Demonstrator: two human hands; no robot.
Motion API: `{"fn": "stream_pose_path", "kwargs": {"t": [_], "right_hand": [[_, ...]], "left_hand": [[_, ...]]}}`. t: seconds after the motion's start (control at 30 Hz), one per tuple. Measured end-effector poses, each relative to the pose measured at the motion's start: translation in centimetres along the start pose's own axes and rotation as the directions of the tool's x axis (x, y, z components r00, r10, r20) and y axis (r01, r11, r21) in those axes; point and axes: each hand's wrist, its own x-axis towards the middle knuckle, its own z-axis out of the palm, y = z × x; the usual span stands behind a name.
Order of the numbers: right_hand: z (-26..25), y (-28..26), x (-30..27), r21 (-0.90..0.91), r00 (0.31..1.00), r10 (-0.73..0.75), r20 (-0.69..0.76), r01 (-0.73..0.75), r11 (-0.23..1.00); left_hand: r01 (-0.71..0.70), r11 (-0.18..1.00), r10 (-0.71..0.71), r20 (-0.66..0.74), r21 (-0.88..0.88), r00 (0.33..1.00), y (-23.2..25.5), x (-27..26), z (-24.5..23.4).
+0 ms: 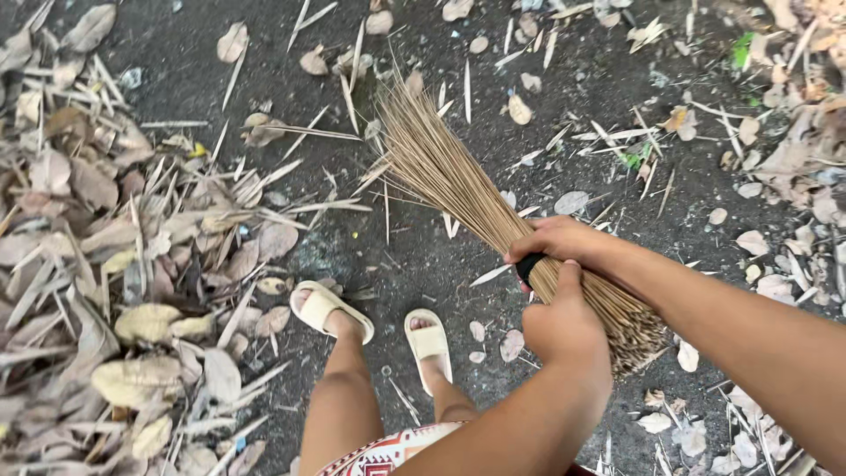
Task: The person sweeps dry leaves and debris across an outdoor ground area using a handheld broom made of sticks.
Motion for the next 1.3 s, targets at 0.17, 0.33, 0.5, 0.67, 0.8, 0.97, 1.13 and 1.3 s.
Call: {"fn": "stream_pose_path", "kwargs": {"t": [0.17,0.33,0.5,0.67,0.8,0.97,1.13,1.3], "right_hand": [[7.9,-1.8,12.3,-0.200,0.990,0.131,0.055,-0.117,0.973],[30.5,-7.6,22.0,-0.731,0.865,0.027,0.501,0.406,0.549],[47.1,-14.9,14.7,-0.616,0.647,0.325,0.690,0.289,0.733],[45.5,-21.5,9.4,-0.509,0.490,0.308,0.815,0.351,0.786],[37.3,-24.2,8.6,-0.482,0.601,0.203,0.773,0.349,0.804],[22.8,-23.3,7.3,-0.275,0.918,-0.009,0.397,0.128,0.953],[11.2,-22.2,10.1,-0.125,0.996,0.022,-0.084,-0.033,0.992],[8.6,-23.0,20.5,-0.205,0.992,-0.002,-0.124,-0.024,0.978]], "left_hand": [[-0.001,0.983,-0.014,-0.081,-0.182,0.997,6.5,5.6,-7.0],[-0.149,0.799,-0.141,-0.422,-0.583,0.896,13.7,11.5,-19.5],[-0.152,0.728,-0.345,-0.549,-0.669,0.761,20.8,9.2,-28.9],[-0.184,0.801,-0.244,-0.591,-0.570,0.769,24.8,7.4,-26.5],[-0.213,0.898,-0.035,-0.546,-0.385,0.837,23.5,7.8,-19.4],[-0.078,0.994,0.054,-0.265,-0.082,0.963,21.7,5.8,-11.5],[0.033,0.999,-0.033,0.005,-0.005,0.999,24.4,6.0,-6.6],[0.241,0.925,-0.110,0.399,-0.295,0.910,30.3,13.2,-6.7]]}}
